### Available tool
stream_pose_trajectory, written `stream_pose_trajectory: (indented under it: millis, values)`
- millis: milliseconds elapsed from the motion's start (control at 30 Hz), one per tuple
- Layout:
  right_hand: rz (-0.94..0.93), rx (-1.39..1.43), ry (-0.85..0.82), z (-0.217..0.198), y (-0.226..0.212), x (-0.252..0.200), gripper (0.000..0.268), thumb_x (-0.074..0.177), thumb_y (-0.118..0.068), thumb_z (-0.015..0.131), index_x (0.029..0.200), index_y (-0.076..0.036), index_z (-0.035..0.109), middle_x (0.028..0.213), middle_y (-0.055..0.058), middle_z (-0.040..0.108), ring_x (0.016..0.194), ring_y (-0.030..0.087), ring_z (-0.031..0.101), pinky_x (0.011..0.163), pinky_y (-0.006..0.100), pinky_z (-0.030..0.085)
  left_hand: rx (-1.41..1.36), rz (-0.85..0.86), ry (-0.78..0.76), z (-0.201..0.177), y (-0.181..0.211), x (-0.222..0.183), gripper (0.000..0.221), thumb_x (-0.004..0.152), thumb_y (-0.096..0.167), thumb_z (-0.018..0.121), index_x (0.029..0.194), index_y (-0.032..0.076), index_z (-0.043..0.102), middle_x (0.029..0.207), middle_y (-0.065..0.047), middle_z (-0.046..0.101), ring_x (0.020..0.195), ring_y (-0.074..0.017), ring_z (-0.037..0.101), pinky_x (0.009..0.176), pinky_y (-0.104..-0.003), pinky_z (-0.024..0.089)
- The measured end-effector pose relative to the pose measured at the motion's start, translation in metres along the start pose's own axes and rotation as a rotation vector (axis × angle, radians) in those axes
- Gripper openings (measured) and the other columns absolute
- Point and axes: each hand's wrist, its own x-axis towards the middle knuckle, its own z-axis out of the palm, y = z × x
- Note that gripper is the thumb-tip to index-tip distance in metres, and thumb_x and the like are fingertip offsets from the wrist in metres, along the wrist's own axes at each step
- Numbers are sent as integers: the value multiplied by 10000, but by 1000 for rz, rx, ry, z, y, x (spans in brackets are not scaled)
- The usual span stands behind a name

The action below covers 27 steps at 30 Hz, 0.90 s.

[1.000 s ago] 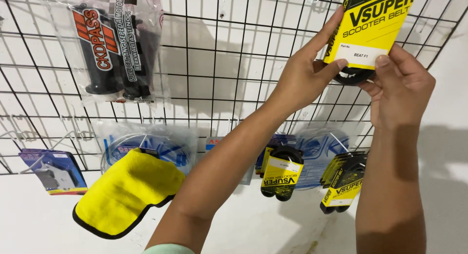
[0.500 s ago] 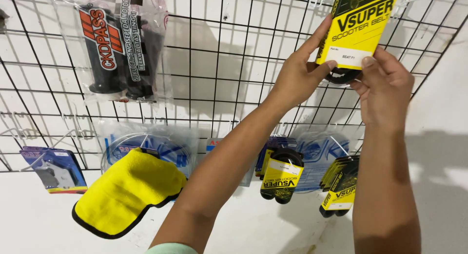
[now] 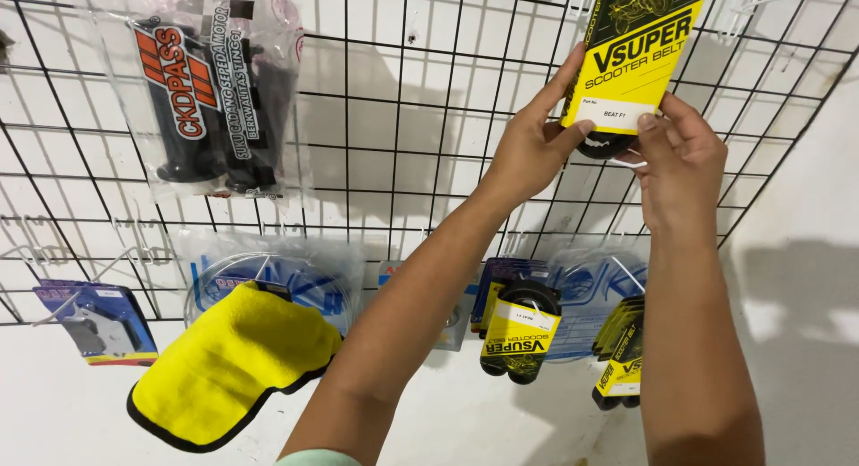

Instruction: Wiping scooter drive belts with a yellow cloth and hanging them on a wire display rack.

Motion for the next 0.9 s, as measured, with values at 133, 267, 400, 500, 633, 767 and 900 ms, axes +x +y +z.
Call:
stream_pose_trajectory:
  millis: [133,267,400,500,633,767,900]
  values:
    - [10,-7,9,3,4,3,408,1010,-76,639,1401,22,571,1176,119,717,907,106,726,727,139,616,-1,28,-10,-3,-10,3,866,933,-165,642,1620,235,300,1719,-50,359,1259,-136,627,853,-232,604]
    - [36,-16,31,5,9,5,369,1018,-52,618,1377,19,572,1181,127,716,981,147,745,816,194,650,-7,8,-19,-6,-13,3,869,934,-170,636,1619,240,293,1689,-87,406,919,-76,643,714,-214,581]
    - [52,26,22,2,18,12,365,1010,-42,615,1368,11,563,1165,113,697,978,157,734,835,227,661,37,36,-22,-7,-20,8,876,925,-162,634,1620,229,273,1662,-122,433,1120,-139,675,818,-233,630]
    - [40,93,-15,-3,26,15,394,1004,-70,627,1386,9,564,1187,108,693,977,157,709,823,226,615,21,29,-27,-7,-22,10,849,923,-165,616,1621,172,272,1679,-102,382,1306,-187,589,887,-247,605]
    - [-69,93,47,-13,62,30,354,1045,-107,679,1375,-22,582,1140,136,684,916,259,760,711,326,691,-18,-37,-13,-9,-12,7,768,1016,-17,623,1635,324,323,1589,-208,473,1261,-453,609,1046,-455,591]
    - [-58,63,45,-7,55,27,340,1052,-105,661,1374,-23,587,1138,151,690,899,248,749,714,352,684,-16,-47,-9,-10,-14,11,757,1015,-7,626,1632,320,332,1588,-206,469,1251,-428,617,1032,-444,590]
    - [-61,68,30,-8,59,30,363,1052,-124,673,1386,-16,582,1147,166,688,902,247,744,725,368,683,14,-64,0,-9,-15,11,751,1016,1,621,1631,314,325,1578,-235,469,1232,-455,630,1016,-453,596]
